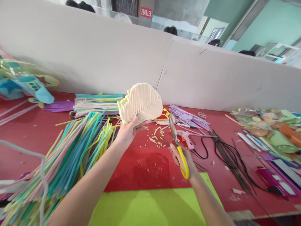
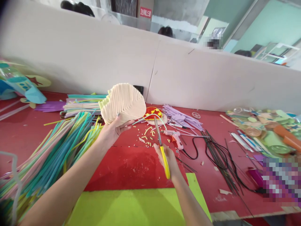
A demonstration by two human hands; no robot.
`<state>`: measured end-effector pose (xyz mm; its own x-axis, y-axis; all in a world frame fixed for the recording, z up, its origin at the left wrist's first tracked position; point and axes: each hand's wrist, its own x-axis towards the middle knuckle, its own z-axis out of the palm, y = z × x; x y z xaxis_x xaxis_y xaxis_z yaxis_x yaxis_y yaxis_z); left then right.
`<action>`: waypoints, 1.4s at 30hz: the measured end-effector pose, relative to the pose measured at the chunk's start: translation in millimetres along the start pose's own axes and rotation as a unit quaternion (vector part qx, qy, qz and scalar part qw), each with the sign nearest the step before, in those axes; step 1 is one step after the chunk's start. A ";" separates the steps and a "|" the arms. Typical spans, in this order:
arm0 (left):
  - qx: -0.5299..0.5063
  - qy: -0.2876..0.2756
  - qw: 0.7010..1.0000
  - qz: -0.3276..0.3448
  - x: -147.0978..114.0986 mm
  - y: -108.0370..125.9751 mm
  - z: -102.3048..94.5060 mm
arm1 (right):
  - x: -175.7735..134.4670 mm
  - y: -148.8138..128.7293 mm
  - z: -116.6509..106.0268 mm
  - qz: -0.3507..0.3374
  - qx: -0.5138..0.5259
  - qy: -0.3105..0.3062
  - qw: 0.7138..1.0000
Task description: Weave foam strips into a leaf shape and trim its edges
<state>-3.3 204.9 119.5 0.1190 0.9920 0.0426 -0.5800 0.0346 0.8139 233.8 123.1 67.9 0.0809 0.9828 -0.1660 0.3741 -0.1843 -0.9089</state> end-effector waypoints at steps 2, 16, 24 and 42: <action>-0.010 -0.004 1.000 0.006 0.0 -0.7 0.0 | 2.7 -5.8 9.5 0.021 0.086 0.019 0.996; -0.056 0.030 0.998 -0.005 5.9 -9.7 -0.4 | 42.8 16.3 31.0 -0.043 0.231 0.150 0.960; 0.004 0.044 0.999 0.026 7.9 -29.8 -0.5 | 42.4 19.2 15.8 -0.057 0.235 0.133 0.961; 0.556 -0.199 0.772 0.235 2.0 -61.5 -14.6 | 40.3 22.6 -2.1 -0.057 0.340 0.182 0.921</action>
<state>20.8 206.5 61.1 0.4719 0.7396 0.4798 0.3893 -0.6631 0.6393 247.5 158.6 41.5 0.4272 0.9037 -0.0275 -0.2551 0.0913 -0.9626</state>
